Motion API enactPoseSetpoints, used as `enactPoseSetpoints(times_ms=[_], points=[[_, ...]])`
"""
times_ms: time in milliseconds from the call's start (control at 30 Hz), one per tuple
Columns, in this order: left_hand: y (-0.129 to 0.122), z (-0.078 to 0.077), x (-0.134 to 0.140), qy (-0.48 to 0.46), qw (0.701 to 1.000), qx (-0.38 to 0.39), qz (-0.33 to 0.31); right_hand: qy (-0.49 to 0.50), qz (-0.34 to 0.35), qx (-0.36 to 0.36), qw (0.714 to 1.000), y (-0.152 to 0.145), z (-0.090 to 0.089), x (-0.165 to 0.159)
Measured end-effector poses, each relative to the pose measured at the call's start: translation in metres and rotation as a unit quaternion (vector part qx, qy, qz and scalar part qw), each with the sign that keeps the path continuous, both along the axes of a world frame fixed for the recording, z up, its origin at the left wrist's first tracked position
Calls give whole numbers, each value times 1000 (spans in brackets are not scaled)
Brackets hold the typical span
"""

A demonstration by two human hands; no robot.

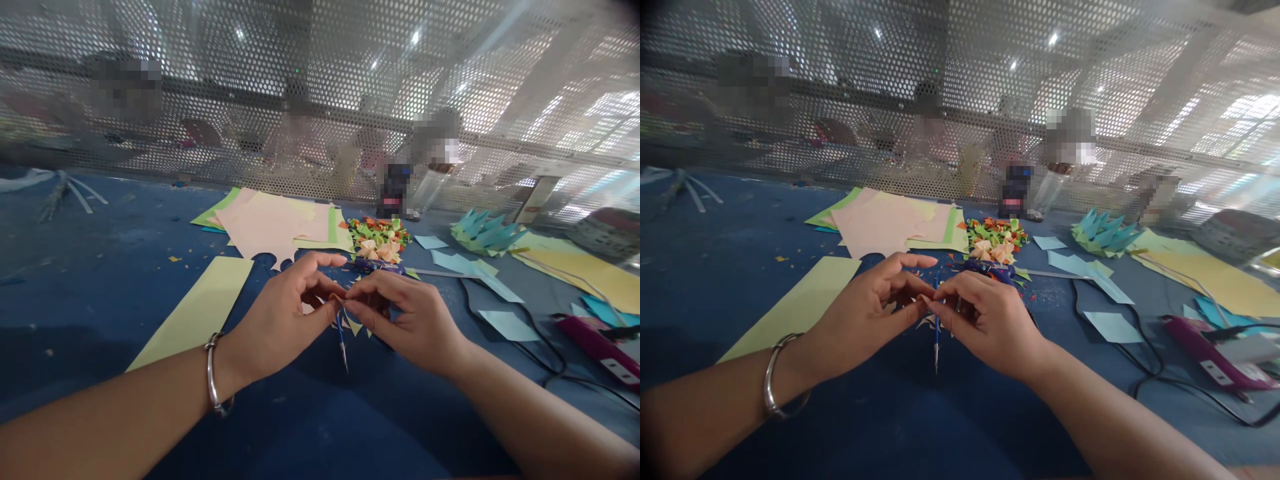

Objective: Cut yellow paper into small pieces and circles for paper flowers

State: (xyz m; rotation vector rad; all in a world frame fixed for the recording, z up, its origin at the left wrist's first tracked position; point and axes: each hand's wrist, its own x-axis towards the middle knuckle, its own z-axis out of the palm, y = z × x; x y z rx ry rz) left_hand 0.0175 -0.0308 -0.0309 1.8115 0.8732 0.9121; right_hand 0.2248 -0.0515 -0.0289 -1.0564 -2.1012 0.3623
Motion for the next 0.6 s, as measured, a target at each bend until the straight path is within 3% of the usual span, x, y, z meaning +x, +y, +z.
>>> enactPoseSetpoints(times_ms=[600], points=[[-2,2,-1,31,999,9,4,-52,16,50,997,1,1,0]])
